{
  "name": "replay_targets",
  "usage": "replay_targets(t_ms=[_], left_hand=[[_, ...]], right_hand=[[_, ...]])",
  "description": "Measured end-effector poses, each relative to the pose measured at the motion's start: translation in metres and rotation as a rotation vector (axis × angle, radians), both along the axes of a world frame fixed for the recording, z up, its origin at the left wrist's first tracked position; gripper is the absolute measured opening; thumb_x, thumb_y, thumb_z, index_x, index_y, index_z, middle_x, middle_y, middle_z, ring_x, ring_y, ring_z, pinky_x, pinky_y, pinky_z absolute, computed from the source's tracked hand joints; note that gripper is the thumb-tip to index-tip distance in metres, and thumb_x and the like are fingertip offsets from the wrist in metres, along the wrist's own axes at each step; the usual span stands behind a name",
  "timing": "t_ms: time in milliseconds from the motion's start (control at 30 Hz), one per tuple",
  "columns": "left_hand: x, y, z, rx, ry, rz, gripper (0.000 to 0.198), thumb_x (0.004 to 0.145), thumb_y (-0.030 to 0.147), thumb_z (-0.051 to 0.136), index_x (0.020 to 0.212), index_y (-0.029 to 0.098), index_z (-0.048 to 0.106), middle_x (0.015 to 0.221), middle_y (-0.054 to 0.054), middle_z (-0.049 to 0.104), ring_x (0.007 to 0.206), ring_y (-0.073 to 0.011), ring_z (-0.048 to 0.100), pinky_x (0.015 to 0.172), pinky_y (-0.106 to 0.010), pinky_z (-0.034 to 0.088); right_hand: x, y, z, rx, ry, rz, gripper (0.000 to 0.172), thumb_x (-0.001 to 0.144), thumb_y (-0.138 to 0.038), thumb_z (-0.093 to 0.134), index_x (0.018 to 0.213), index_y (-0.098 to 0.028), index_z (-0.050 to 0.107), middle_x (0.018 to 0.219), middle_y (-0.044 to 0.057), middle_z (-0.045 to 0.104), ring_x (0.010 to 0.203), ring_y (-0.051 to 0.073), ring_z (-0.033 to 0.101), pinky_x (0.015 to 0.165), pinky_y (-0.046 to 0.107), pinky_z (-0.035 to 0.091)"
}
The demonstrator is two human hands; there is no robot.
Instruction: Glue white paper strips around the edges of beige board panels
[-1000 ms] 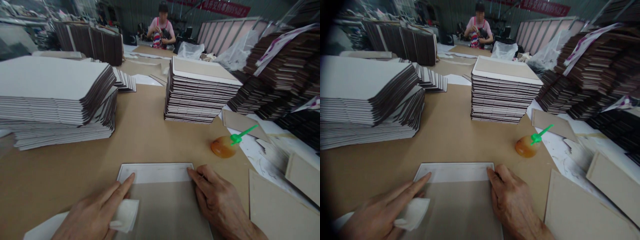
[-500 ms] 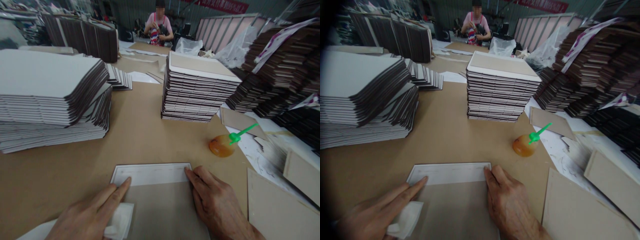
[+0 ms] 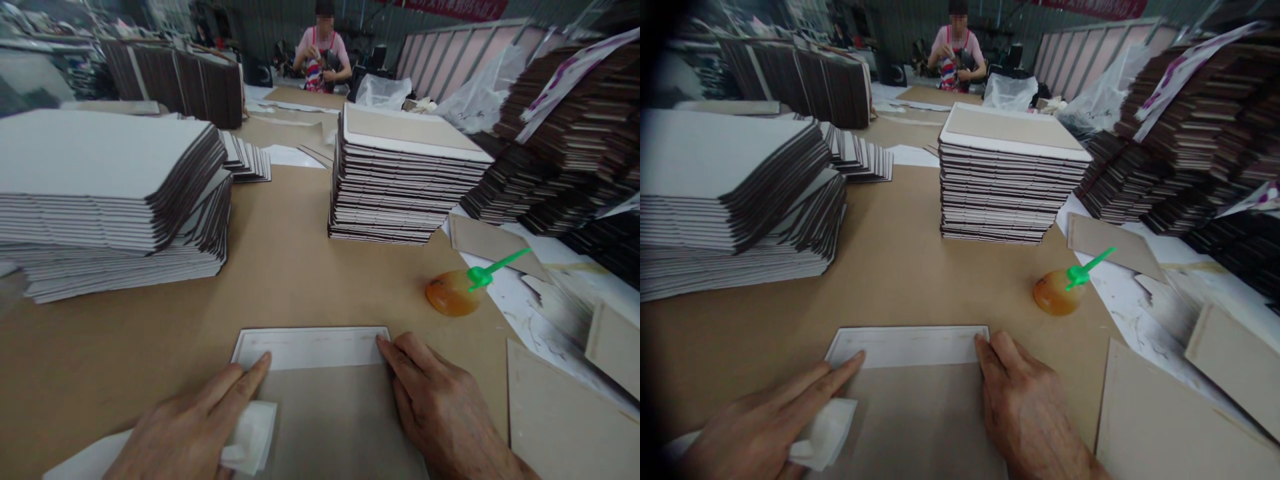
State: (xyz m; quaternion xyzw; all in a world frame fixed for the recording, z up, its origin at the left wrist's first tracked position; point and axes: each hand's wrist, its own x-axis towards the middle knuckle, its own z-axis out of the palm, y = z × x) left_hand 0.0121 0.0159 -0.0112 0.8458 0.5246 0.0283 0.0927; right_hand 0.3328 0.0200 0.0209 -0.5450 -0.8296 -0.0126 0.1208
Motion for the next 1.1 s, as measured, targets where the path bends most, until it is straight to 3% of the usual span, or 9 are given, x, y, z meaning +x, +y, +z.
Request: replay_targets(t_ms=[133, 233, 333, 433, 533, 667, 900, 1100], left_hand=[[0.009, 0.003, 0.018, -0.091, 0.042, -0.060, 0.083, 0.062, 0.006, 0.042, 0.143, 0.020, 0.033, 0.123, -0.008, 0.061, 0.098, -0.0219, 0.064, 0.085, -0.034, 0.053], [0.010, 0.006, 0.026, -0.138, 0.007, -0.057, 0.080, 0.063, 0.006, 0.043, 0.141, 0.020, 0.035, 0.118, -0.009, 0.061, 0.095, -0.0220, 0.065, 0.083, -0.036, 0.055], [0.007, 0.006, 0.024, -0.091, -0.061, -0.061, 0.071, 0.065, 0.006, 0.043, 0.134, 0.021, 0.042, 0.113, -0.009, 0.060, 0.089, -0.0209, 0.065, 0.077, -0.035, 0.057], [0.004, 0.004, 0.018, -0.008, -0.103, -0.099, 0.073, 0.063, 0.005, 0.043, 0.134, 0.018, 0.040, 0.126, -0.011, 0.053, 0.095, -0.0214, 0.064, 0.080, -0.035, 0.057], [0.004, 0.001, 0.014, 0.045, -0.038, -0.069, 0.082, 0.059, 0.004, 0.044, 0.140, 0.016, 0.033, 0.145, -0.014, 0.038, 0.106, -0.0238, 0.061, 0.088, -0.036, 0.055], [0.006, 0.000, 0.015, 0.068, 0.058, -0.009, 0.079, 0.061, 0.006, 0.044, 0.139, 0.011, 0.034, 0.150, -0.017, 0.030, 0.113, -0.0258, 0.059, 0.091, -0.039, 0.053], [0.008, 0.002, 0.022, 0.043, 0.125, -0.027, 0.074, 0.064, 0.007, 0.043, 0.138, 0.011, 0.038, 0.151, -0.014, 0.032, 0.115, -0.0253, 0.058, 0.089, -0.038, 0.054], [0.006, 0.009, 0.036, 0.133, 0.059, -0.008, 0.055, 0.070, 0.008, 0.044, 0.124, 0.015, 0.053, 0.134, -0.010, 0.054, 0.106, -0.0223, 0.063, 0.090, -0.035, 0.052]], right_hand=[[0.002, 0.001, -0.002, 0.089, 0.001, 0.025, 0.035, 0.088, -0.014, 0.036, 0.115, -0.014, 0.058, 0.090, 0.006, 0.060, 0.065, 0.014, 0.064, 0.056, 0.027, 0.057], [0.007, 0.002, -0.006, 0.142, -0.022, 0.034, 0.034, 0.091, -0.018, 0.035, 0.116, -0.014, 0.057, 0.092, 0.007, 0.061, 0.063, 0.014, 0.064, 0.054, 0.027, 0.056], [0.010, 0.002, -0.008, 0.211, -0.016, 0.038, 0.034, 0.090, -0.020, 0.037, 0.117, -0.013, 0.057, 0.097, 0.009, 0.061, 0.070, 0.016, 0.065, 0.057, 0.028, 0.056], [0.010, 0.002, -0.005, 0.267, 0.015, 0.083, 0.035, 0.088, -0.022, 0.043, 0.120, -0.015, 0.056, 0.103, 0.011, 0.062, 0.085, 0.021, 0.063, 0.068, 0.032, 0.056], [0.004, 0.004, -0.001, 0.265, 0.033, 0.200, 0.037, 0.085, -0.021, 0.048, 0.121, -0.016, 0.057, 0.108, 0.012, 0.062, 0.095, 0.024, 0.059, 0.076, 0.035, 0.054], [-0.006, 0.009, -0.001, 0.247, -0.001, 0.292, 0.035, 0.085, -0.021, 0.048, 0.117, -0.017, 0.061, 0.108, 0.009, 0.065, 0.096, 0.024, 0.057, 0.079, 0.038, 0.051], [-0.009, 0.008, 0.000, 0.214, 0.042, 0.193, 0.026, 0.086, -0.020, 0.049, 0.104, -0.012, 0.067, 0.096, 0.011, 0.063, 0.087, 0.022, 0.055, 0.077, 0.038, 0.047], [0.003, 0.012, 0.013, 0.158, 0.028, -0.030, 0.023, 0.089, -0.020, 0.046, 0.083, -0.015, 0.068, 0.080, 0.008, 0.062, 0.078, 0.021, 0.055, 0.073, 0.038, 0.046]])
